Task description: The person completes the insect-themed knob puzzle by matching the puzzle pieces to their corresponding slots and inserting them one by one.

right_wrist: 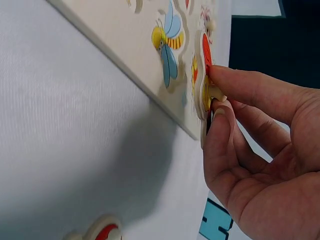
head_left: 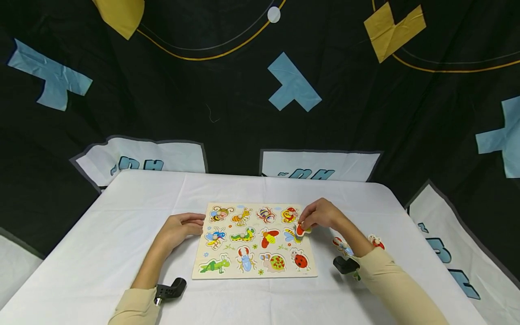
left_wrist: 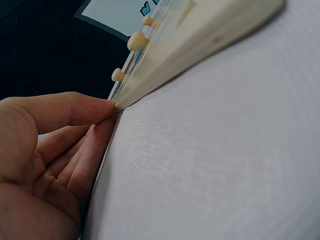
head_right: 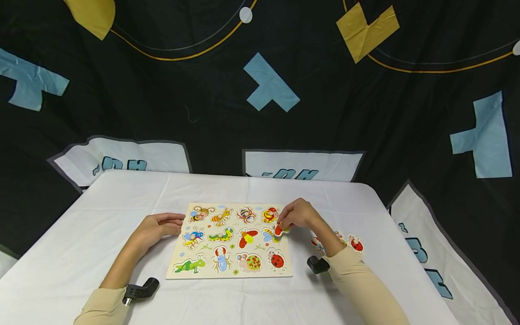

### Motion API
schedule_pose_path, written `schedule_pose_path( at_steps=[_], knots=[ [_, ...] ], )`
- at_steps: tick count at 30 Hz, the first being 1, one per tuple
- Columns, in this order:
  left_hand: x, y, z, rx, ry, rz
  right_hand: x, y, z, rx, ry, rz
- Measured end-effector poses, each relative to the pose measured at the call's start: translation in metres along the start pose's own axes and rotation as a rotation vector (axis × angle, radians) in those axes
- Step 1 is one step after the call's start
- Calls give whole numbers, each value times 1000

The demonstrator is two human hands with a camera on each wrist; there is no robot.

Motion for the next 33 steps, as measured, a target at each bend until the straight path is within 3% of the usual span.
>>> schedule_pose_path(
  at_steps=[33],
  knots=[
    [0,0,-2,-17,-3,2,51,20,-33,-69,-25,-70]
  ],
)
Point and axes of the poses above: each hand's wrist, its own y-axis towards the middle knuckle, its own x-axis out of the palm, z = x × y, the point moved 10 cm from there along y, towards the middle knuckle, and after that the axes turned 13 degrees about -x, right-handed, at the moved point
